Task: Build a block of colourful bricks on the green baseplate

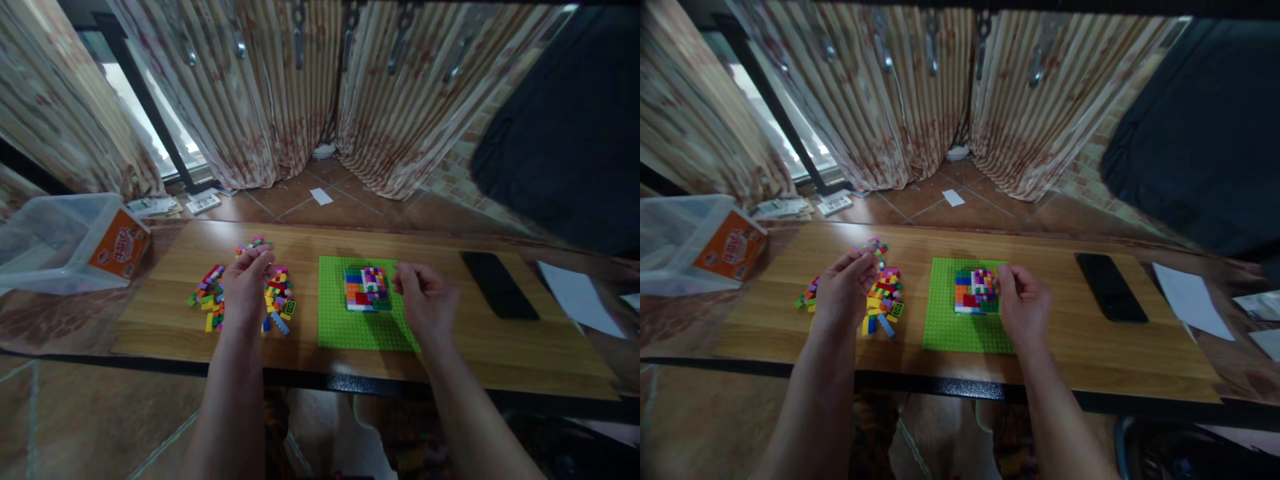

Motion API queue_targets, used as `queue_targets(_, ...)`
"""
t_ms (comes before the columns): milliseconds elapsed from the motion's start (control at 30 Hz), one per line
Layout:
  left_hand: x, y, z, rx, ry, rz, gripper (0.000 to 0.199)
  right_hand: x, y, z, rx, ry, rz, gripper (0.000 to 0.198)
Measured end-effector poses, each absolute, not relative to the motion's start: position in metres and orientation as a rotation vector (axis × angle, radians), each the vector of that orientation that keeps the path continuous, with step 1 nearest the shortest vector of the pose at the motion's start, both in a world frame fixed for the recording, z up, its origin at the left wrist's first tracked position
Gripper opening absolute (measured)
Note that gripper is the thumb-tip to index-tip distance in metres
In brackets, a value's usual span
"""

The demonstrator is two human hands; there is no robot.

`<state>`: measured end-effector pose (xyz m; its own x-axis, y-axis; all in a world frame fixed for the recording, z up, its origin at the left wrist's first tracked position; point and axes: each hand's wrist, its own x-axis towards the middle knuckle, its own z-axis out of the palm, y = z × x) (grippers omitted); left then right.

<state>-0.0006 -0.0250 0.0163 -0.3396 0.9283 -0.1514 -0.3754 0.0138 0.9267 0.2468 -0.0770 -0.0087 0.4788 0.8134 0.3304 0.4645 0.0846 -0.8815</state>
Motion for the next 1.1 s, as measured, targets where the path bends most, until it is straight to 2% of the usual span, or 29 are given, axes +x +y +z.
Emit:
queue_targets(433,-0.008,-0.028,0.016,0.624,1.152,1.589,0.021,0.162,-0.095,-0.025,-1.308,-1.910,0.524,0.016)
queue_targets(767,-0.014,-0.030,0.013,0.605,1.135,1.582,0.021,0.129,-0.060,-0.038,-1.372,-1.996,0.608,0.024)
queue_targets(1100,-0.020,-0.032,0.016,0.586,1.125,1.572,0.021,0.118,-0.044,-0.037,-1.507,-2.074,0.602,0.017)
